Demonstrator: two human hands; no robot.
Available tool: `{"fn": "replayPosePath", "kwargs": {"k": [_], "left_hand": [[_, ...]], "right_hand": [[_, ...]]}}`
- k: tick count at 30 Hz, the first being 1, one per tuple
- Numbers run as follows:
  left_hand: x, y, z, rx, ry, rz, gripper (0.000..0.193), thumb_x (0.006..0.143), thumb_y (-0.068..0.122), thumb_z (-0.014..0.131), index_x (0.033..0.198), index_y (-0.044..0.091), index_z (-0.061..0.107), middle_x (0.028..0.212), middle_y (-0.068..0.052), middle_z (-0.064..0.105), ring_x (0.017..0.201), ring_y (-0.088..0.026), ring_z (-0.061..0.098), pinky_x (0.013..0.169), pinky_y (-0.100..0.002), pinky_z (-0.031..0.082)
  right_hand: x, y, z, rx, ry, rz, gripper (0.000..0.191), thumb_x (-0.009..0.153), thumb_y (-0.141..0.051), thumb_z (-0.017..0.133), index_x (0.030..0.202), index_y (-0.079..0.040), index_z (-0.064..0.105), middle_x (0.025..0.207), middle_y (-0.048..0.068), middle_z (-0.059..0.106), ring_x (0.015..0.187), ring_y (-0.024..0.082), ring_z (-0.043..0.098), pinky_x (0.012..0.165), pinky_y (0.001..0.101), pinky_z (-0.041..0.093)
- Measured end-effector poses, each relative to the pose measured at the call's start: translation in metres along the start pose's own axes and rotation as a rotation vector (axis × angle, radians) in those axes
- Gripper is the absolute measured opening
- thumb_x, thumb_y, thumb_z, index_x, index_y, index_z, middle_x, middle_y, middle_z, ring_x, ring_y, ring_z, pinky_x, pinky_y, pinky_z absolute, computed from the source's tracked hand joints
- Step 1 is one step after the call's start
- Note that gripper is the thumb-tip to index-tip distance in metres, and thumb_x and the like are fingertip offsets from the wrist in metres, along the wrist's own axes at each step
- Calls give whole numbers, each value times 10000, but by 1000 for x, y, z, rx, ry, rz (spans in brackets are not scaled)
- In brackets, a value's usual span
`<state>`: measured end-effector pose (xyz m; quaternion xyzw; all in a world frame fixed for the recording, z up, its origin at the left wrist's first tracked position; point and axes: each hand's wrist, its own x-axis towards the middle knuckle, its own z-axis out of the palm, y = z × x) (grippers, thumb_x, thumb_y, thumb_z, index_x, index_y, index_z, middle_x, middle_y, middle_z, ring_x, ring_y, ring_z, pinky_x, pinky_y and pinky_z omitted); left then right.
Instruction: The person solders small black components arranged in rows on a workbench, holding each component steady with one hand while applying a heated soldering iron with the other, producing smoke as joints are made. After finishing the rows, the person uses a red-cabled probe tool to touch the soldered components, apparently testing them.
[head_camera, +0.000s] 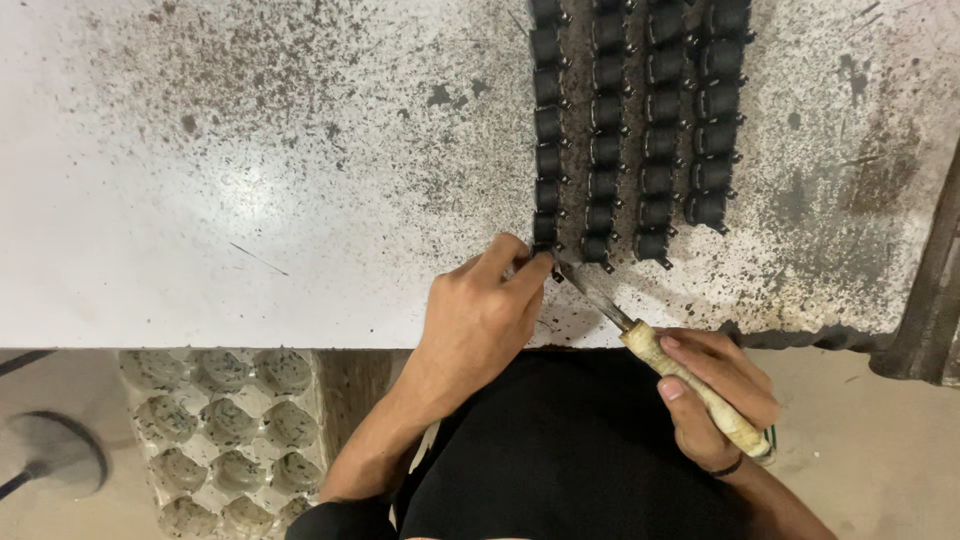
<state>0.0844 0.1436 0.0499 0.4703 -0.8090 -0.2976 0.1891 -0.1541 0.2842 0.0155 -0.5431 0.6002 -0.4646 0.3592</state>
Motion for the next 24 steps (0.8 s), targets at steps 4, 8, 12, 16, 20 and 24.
{"fn": "replayPosePath", "kwargs": {"k": [4,8,12,16,20,24], "left_hand": [[-2,2,-2,56,-16,3,325,812,-14,697,1134,22,727,976,-88,593,779,-239,690,564,-362,557],[-4,3,-2,111,-40,29,378,776,4,694,1154,-2,708,993,-97,582,818,-242,685,569,-361,554],[-5,0,2,102,9,43,382,754,-1,684,1135,-7,703,1005,-87,579,830,-242,682,593,-357,563],[-7,-1,5,103,23,-7,343,783,-18,711,1123,22,739,971,-70,586,734,-194,668,501,-333,529],[-8,-1,5,53,61,19,322,795,27,740,1116,9,721,969,-70,573,767,-212,675,552,-336,552],[-8,-5,3,1,73,5,294,853,27,751,1147,22,729,950,-71,572,735,-204,673,530,-338,547]], "right_hand": [[-2,16,11,192,149,-67,306,889,-79,663,1121,120,673,1062,278,714,872,305,740,788,295,610],[-9,25,16,335,197,-12,311,913,-62,637,1135,154,658,1044,300,697,842,325,740,769,339,632],[-12,29,16,405,196,31,318,927,-53,628,1156,164,662,1041,303,691,818,333,740,740,355,632],[-11,33,17,453,197,29,293,946,-35,627,1159,163,663,1029,305,698,820,344,745,731,367,650],[-10,30,16,422,186,28,300,945,-46,634,1160,162,660,1033,307,688,830,343,744,733,373,650],[-6,25,14,219,168,-86,300,931,-77,668,1107,166,661,1036,323,696,885,354,723,800,346,596]]}}
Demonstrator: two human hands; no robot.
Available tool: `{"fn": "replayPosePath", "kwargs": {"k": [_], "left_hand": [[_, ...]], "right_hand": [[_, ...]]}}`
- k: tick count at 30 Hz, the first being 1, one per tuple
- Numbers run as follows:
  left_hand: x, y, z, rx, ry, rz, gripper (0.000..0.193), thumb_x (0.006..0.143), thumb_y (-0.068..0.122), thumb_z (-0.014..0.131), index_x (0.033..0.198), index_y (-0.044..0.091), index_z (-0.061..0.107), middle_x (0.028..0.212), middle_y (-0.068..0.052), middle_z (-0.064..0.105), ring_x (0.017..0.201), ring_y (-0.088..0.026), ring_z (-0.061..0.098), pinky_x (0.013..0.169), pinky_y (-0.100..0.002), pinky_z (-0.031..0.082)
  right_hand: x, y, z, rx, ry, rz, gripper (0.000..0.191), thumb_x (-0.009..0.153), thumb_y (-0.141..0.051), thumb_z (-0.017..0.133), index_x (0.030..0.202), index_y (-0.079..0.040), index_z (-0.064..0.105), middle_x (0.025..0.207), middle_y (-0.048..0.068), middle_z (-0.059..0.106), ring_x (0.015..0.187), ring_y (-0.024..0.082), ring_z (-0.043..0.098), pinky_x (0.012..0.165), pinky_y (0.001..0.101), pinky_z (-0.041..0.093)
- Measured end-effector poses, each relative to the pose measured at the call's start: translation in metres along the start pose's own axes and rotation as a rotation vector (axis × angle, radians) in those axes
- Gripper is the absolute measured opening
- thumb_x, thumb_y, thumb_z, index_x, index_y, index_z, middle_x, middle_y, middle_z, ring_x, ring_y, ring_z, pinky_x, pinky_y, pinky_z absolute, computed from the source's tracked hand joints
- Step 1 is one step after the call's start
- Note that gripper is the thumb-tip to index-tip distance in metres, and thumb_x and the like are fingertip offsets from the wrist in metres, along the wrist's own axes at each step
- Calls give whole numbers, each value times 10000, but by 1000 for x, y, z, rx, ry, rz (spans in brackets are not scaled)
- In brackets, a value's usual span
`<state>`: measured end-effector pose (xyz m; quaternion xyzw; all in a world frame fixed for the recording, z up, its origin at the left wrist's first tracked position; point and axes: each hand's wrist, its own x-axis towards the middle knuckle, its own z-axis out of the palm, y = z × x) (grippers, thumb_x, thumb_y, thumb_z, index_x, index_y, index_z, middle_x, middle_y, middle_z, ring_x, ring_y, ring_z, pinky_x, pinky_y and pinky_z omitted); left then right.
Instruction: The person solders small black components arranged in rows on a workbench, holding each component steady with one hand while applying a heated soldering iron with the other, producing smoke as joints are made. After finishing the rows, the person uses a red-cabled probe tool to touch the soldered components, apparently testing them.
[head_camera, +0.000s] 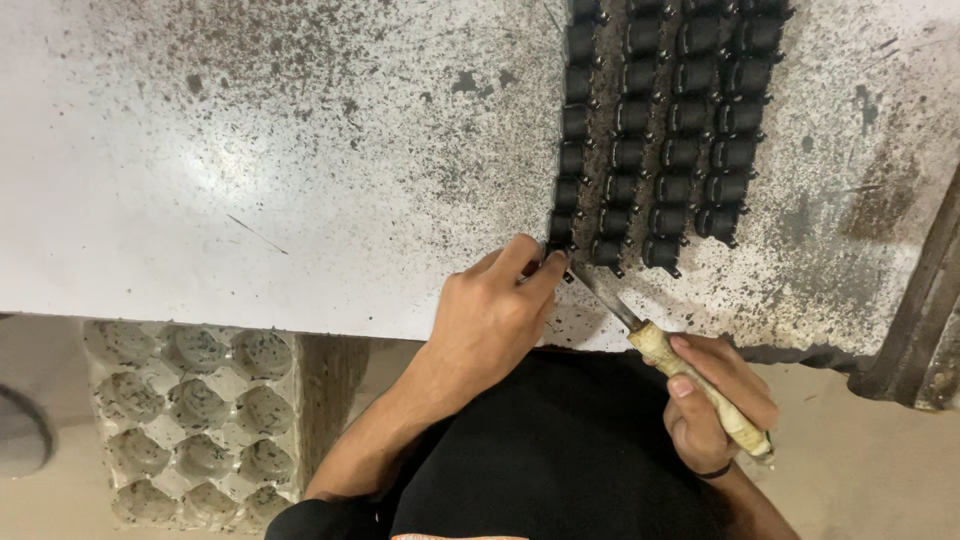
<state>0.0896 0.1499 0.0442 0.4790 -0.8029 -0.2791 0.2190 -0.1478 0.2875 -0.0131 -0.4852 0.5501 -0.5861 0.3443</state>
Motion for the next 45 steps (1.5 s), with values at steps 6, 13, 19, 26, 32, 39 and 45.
{"fn": "replayPosePath", "kwargs": {"k": [6,13,19,26,32,39,45], "left_hand": [[0,-7,-4,-86,-12,0,311,849,-41,713,1156,7,736,995,-88,621,704,-221,681,554,-339,565],[-1,-10,0,-109,21,2,268,838,-32,720,1100,21,742,981,-85,644,729,-250,699,593,-368,572],[0,-13,6,-120,41,15,223,862,-11,736,1083,19,739,994,-83,665,742,-237,709,590,-342,580],[-1,-15,10,-89,49,28,181,858,-7,738,1038,9,743,965,-78,669,676,-196,695,516,-314,551],[4,-17,14,-31,18,44,215,832,-37,703,1041,-12,745,940,-97,660,661,-198,691,480,-316,534],[7,8,-25,-127,132,94,134,903,21,736,1020,13,672,973,-101,634,732,-237,681,596,-352,557],[14,5,-25,-25,208,137,273,858,-5,727,1125,42,698,1042,-95,617,832,-259,701,622,-361,560]], "right_hand": [[4,-3,2,-134,3,-44,325,877,-101,671,1077,155,670,973,318,697,824,329,723,753,298,577],[4,-3,3,-103,23,-112,293,924,-124,699,1077,125,667,997,297,701,866,325,731,777,304,592],[5,-2,0,-96,-15,-78,305,925,-155,696,1098,96,694,1024,284,713,782,264,736,665,256,591],[10,-8,2,-90,-7,-68,315,934,-181,710,1126,69,714,1003,270,718,775,239,733,661,239,585],[12,-28,-2,-318,-183,-69,309,949,-166,690,1140,76,699,1054,262,713,848,278,733,725,277,585],[35,-10,-14,212,6,-159,219,994,-130,679,1135,31,722,1116,254,732,858,297,790,739,317,699],[25,2,5,52,75,-148,272,939,-90,675,1125,108,691,1023,273,709,896,313,747,801,309,630]]}}
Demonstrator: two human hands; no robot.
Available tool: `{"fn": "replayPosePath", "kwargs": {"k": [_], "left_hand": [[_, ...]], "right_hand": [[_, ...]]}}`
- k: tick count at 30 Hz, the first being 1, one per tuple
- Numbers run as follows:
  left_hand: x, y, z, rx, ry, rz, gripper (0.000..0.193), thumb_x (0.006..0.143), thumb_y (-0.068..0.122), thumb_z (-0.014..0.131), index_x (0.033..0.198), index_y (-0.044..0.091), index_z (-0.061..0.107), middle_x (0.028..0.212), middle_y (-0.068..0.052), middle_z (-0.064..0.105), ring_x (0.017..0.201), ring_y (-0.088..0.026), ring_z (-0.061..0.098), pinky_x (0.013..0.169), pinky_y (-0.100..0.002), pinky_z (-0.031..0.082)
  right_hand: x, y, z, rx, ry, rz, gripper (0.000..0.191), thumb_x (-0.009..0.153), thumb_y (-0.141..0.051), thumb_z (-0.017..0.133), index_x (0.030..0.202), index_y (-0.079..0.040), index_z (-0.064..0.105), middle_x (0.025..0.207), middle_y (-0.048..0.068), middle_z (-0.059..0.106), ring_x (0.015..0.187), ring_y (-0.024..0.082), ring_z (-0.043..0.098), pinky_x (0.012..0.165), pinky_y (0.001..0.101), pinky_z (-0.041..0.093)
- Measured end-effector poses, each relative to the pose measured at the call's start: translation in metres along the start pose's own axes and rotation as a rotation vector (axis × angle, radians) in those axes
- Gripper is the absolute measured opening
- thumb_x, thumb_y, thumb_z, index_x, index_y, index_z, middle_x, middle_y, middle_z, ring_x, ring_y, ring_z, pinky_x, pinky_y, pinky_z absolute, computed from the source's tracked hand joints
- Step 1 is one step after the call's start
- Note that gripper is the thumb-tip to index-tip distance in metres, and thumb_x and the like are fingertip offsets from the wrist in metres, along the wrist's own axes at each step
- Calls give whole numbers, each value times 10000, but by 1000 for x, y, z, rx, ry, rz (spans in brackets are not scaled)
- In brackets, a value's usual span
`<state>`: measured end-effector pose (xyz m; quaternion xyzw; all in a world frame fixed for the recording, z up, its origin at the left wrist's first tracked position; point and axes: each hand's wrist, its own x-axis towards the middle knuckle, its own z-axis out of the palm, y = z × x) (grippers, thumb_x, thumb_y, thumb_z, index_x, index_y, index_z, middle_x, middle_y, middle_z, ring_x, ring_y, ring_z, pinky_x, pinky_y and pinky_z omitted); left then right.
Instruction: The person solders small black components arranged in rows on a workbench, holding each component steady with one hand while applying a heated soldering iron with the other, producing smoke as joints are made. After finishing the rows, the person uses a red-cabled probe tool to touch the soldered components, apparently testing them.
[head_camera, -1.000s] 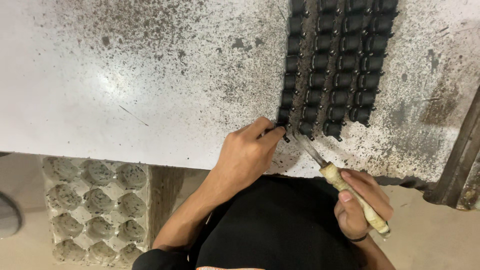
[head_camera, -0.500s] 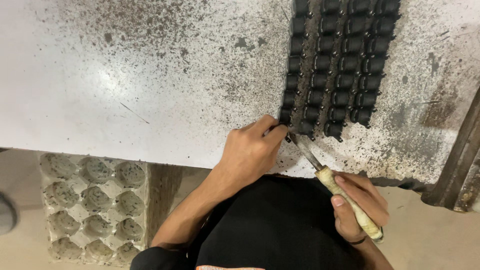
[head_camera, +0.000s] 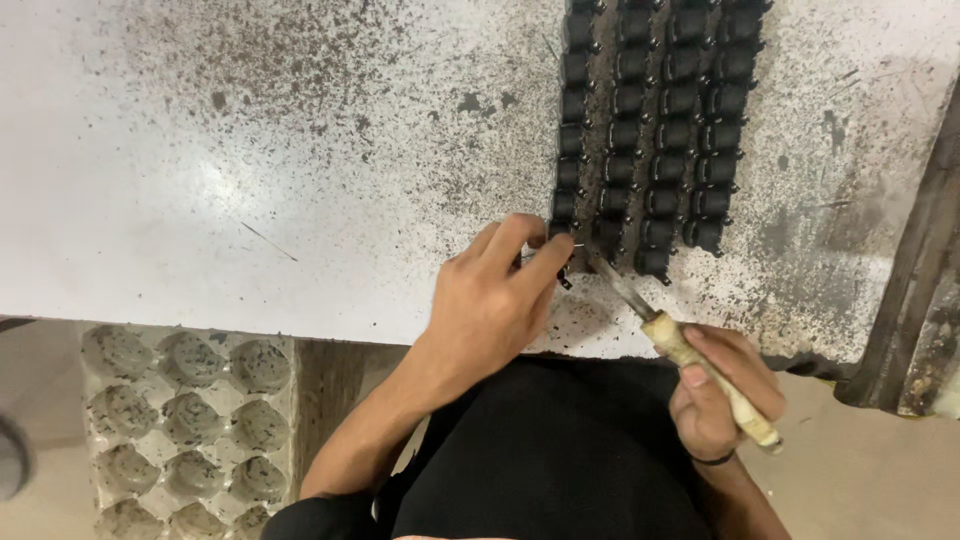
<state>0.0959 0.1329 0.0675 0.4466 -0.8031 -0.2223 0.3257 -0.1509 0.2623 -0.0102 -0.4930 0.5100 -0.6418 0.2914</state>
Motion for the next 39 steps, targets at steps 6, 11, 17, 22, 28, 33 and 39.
{"fn": "replayPosePath", "kwargs": {"k": [6,11,17,22,28,33,39], "left_hand": [[-6,-28,34,17,-23,-76,210,900,12,755,1102,64,730,1055,-61,662,803,-201,717,548,-304,562],[-3,-31,35,54,-176,-65,245,789,8,741,1032,42,735,975,-99,636,774,-251,715,554,-364,562],[5,-25,30,53,-227,-24,322,780,15,716,1101,-13,704,1001,-110,616,819,-254,720,621,-360,586],[0,-28,22,-92,-213,-123,298,822,17,731,1119,14,744,954,-118,618,709,-270,692,593,-387,578],[6,-39,21,-194,-200,-126,268,842,-27,699,1099,26,756,1000,-116,651,749,-307,710,641,-407,592],[5,-36,27,-143,-182,-115,265,817,-32,690,1072,2,751,992,-134,652,744,-298,717,627,-390,597],[3,-39,30,-113,-176,-118,225,848,-32,700,1056,8,776,944,-106,674,619,-227,693,520,-334,564]], "right_hand": [[2,-1,10,-246,-50,15,316,906,-127,690,1085,133,696,1018,296,711,818,283,722,714,275,571],[6,-11,15,-322,-135,-20,335,935,-170,691,1093,125,689,1040,298,705,864,304,734,758,290,588],[5,-6,12,-295,-108,18,325,934,-143,676,1098,139,681,995,311,700,857,328,728,760,316,588],[-6,11,12,-40,18,70,296,903,-92,647,1077,149,650,1020,320,667,801,337,714,686,362,640],[-8,17,12,44,49,78,265,930,-54,626,1126,116,571,1052,315,657,790,329,705,642,383,661],[-4,15,12,-75,-37,72,274,899,-34,581,1107,142,613,965,335,636,759,355,695,622,408,600],[0,15,12,-40,-13,36,291,916,-73,647,1072,171,638,977,311,671,832,341,729,704,360,637]]}}
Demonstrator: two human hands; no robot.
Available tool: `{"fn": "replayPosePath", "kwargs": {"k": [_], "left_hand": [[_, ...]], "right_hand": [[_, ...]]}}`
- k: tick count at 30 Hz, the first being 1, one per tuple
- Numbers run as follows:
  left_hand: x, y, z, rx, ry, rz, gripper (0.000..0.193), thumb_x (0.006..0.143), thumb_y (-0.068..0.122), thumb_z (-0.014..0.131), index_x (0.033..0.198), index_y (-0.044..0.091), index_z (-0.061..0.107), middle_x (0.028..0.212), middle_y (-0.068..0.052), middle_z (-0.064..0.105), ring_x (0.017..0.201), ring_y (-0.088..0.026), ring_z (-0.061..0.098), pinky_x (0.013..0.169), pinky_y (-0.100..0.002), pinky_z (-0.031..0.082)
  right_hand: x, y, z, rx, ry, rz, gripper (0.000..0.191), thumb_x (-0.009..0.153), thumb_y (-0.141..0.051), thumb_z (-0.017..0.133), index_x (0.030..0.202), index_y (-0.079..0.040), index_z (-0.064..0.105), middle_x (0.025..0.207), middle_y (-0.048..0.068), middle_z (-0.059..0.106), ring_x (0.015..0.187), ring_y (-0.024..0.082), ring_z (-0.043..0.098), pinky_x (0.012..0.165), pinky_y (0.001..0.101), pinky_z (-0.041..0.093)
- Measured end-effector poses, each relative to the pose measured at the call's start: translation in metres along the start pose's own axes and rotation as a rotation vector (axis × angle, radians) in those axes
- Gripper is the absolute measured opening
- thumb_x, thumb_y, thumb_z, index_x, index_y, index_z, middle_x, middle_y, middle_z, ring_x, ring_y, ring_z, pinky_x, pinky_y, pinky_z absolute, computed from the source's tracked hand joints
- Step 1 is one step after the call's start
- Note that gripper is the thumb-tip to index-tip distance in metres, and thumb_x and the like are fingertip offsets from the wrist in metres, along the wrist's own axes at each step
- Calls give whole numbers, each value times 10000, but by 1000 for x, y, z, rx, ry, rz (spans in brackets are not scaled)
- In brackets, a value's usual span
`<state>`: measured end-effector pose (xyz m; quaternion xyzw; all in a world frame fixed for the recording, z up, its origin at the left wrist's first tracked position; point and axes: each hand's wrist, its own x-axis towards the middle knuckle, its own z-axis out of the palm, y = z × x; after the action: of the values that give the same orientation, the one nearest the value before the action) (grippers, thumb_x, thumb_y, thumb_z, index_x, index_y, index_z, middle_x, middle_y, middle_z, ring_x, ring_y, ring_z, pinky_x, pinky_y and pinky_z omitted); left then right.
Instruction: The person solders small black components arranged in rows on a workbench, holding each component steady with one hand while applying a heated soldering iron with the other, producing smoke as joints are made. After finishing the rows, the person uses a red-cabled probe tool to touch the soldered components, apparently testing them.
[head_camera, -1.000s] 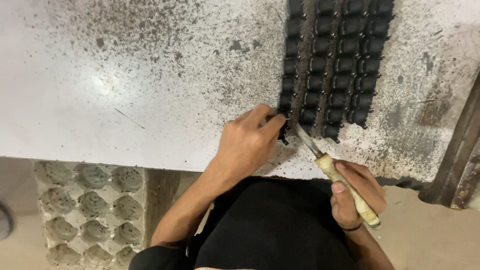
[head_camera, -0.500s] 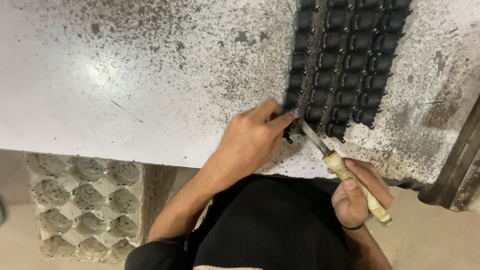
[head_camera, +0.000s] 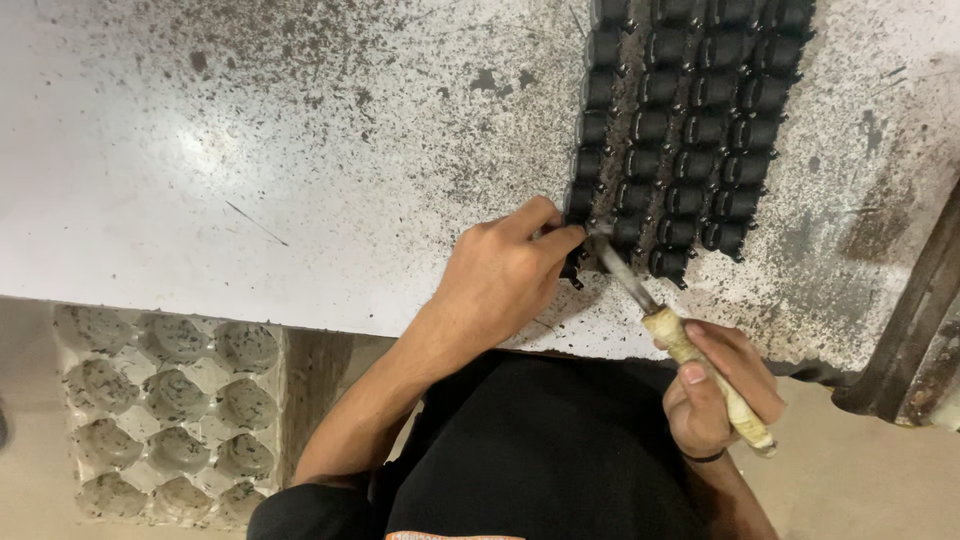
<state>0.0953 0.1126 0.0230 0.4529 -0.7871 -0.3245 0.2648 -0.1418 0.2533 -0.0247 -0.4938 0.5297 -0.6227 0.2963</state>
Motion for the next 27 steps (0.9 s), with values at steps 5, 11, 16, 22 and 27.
{"fn": "replayPosePath", "kwargs": {"k": [5,11,16,22,27], "left_hand": [[2,-1,0,-3,29,14,197,833,-3,728,1022,33,774,973,-94,695,646,-235,703,541,-339,573],[0,-2,5,9,48,33,196,823,1,726,1013,23,766,970,-93,689,667,-254,704,558,-354,577],[1,-2,4,-14,34,36,173,849,10,715,1016,15,760,940,-93,672,651,-251,698,540,-351,569],[2,-4,5,10,39,60,167,852,16,709,1015,2,743,909,-106,658,622,-250,687,518,-356,559],[5,-7,12,71,-52,58,87,852,-10,689,935,-23,713,852,-114,647,576,-237,677,495,-349,553]], "right_hand": [[0,0,-2,-31,3,-54,273,914,-89,663,1066,137,647,995,295,687,858,334,736,740,349,640],[-2,-4,-3,-121,-5,-36,303,895,-100,664,1078,141,677,969,304,694,841,336,726,758,320,604],[6,-6,4,-66,30,-98,289,920,-118,704,1079,121,668,988,299,700,861,331,734,791,329,618],[11,-21,8,-171,-41,-107,313,946,-171,709,1055,121,675,992,291,701,860,324,744,763,318,619],[16,-23,-13,-365,-263,-96,329,907,-197,690,1013,114,697,966,280,718,830,319,750,641,310,629]]}}
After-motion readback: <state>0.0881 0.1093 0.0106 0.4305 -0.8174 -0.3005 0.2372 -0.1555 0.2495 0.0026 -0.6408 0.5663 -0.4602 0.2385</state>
